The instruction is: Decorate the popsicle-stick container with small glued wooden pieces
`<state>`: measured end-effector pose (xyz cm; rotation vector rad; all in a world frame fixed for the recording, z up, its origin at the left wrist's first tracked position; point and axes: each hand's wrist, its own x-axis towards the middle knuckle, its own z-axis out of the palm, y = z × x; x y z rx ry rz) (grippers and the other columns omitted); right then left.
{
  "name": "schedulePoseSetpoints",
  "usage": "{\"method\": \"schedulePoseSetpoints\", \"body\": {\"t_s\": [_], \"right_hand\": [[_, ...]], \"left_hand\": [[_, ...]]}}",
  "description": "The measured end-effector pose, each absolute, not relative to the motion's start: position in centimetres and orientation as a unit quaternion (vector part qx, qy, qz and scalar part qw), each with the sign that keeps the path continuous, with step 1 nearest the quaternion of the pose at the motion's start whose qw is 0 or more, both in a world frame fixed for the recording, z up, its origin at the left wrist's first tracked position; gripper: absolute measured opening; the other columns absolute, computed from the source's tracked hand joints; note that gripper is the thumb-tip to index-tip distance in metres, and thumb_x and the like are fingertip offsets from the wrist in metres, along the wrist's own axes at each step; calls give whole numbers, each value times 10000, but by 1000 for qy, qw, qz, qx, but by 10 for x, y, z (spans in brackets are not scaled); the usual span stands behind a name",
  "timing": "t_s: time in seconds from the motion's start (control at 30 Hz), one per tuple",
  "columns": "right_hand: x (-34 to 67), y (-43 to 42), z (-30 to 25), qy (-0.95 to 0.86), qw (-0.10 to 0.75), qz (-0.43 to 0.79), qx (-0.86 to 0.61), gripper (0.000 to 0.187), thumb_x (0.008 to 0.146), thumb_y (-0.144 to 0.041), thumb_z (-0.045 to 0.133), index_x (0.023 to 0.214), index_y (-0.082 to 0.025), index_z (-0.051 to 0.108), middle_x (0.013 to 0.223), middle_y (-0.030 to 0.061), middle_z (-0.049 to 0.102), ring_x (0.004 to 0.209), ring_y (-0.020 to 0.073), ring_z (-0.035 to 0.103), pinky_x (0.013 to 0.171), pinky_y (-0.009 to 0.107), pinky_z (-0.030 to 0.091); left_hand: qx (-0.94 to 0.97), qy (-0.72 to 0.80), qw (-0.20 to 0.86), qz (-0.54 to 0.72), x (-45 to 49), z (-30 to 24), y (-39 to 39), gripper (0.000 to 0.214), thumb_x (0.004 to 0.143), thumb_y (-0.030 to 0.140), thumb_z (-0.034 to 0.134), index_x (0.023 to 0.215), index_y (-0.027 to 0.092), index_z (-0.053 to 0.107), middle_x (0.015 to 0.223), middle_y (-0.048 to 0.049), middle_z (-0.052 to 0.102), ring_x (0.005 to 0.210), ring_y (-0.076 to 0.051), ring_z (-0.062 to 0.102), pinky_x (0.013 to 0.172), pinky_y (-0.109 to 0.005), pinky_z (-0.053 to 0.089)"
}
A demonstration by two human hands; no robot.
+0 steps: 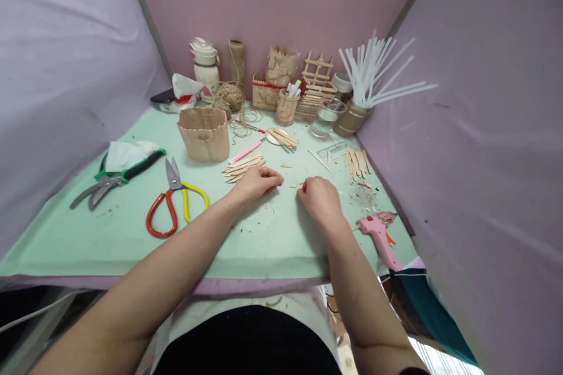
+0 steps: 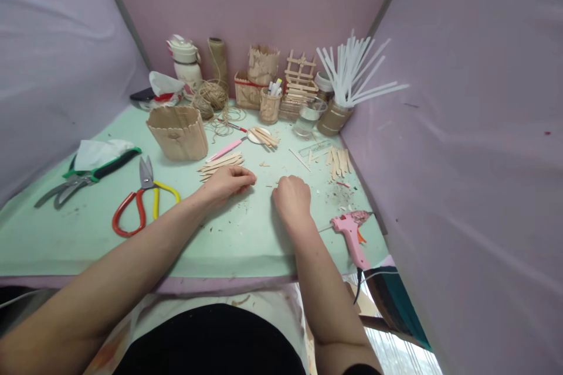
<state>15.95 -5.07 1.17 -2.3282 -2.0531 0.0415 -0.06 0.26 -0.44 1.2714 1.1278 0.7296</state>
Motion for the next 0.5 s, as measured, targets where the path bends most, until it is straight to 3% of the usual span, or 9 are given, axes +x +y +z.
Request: {"method": "schedulePoseSetpoints", "body": {"t_s": [0.17,0.33,0.4,0.5], "right_hand": [[154,-48,11,-657,54,16,-752,236,781,-83,454,796,-112,688,834,159,684,808,246,624,666,308,387],[159,-45,11,-594,353,274,-669,215,808,-300,497,822,-162,662,784,43,681,672,146,576,608,239,411],[159,-43,9,-554,408,370,-624,227,771,-341,537,809,-156,663,763,32,668,635,130,549,570,226,404],[158,-40,6,-520,424,432,-602,244,730,-363,578,784,-145,672,721,27,650,590,114,512,540,221,382]], "left_hand": [[547,494,602,307,-1,-6,4,179,622,310,701,698,150,674,535,4,553,477,-80,431,458,-222,283],[522,486,626,314,-1,-2,2,166,624,289,709,695,144,669,591,-11,588,506,-76,458,479,-219,317],[510,484,636,318,-1,0,2,164,618,282,716,687,142,667,604,-16,598,510,-75,465,485,-218,327],[500,483,643,321,-1,1,1,163,612,278,725,688,144,672,608,-15,600,520,-78,479,501,-219,351]]}}
